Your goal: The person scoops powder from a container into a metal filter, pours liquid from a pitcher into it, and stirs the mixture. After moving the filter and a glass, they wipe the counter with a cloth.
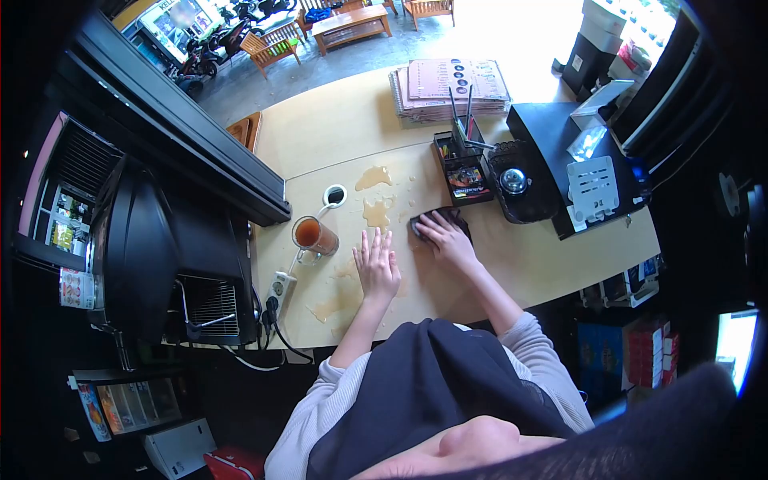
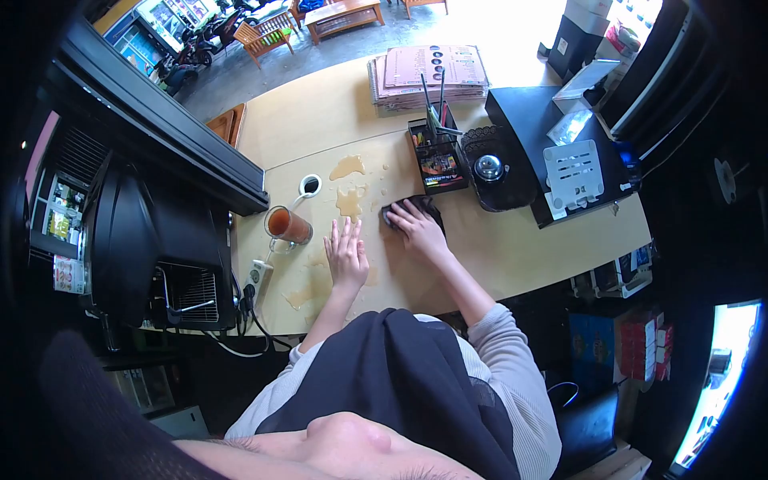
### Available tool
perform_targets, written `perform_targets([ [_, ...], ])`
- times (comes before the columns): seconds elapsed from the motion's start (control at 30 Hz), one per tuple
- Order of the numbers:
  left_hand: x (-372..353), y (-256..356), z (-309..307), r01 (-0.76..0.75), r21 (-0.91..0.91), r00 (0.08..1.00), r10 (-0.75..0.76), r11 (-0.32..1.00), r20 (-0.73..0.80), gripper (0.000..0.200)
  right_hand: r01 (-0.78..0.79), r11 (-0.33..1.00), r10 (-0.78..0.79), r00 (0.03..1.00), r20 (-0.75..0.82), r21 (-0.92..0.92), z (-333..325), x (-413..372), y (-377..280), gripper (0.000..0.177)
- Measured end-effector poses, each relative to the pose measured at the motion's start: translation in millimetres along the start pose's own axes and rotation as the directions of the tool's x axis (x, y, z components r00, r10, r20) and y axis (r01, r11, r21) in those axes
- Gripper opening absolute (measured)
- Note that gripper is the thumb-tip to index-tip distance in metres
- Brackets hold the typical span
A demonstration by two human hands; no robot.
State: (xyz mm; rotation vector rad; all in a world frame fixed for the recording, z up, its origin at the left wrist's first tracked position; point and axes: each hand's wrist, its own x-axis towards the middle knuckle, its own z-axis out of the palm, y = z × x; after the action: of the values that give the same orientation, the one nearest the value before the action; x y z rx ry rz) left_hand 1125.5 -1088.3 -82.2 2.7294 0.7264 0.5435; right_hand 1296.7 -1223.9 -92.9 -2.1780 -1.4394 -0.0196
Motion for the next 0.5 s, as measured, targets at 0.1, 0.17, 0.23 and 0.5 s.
perform_targets([
  [0.1,7,-3,2,0.002,-0.008,1.000,-0.002,1.000,-0.001,0.049,0.022,0.999,-0.024,0.997,0.068,0.023,-9,-6,-6,0.044],
  [0.17,14,-2,3,0.001,-0.020,1.000,-0.001,1.000,-0.004,0.049,0.003,0.999,-0.008,0.996,0.085,0.054,0,1,-6,0.047],
  [0.23,19,0,4,0.013,-0.026,1.000,-0.013,1.000,0.003,0.048,-0.038,0.999,0.038,0.999,0.027,0.015,11,12,-11,0.049],
  [0.5,28,-3,5,0.034,0.005,0.999,-0.034,0.999,-0.007,0.048,-0.504,0.858,0.512,0.819,-0.259,0.100,57,83,-22,0.051],
])
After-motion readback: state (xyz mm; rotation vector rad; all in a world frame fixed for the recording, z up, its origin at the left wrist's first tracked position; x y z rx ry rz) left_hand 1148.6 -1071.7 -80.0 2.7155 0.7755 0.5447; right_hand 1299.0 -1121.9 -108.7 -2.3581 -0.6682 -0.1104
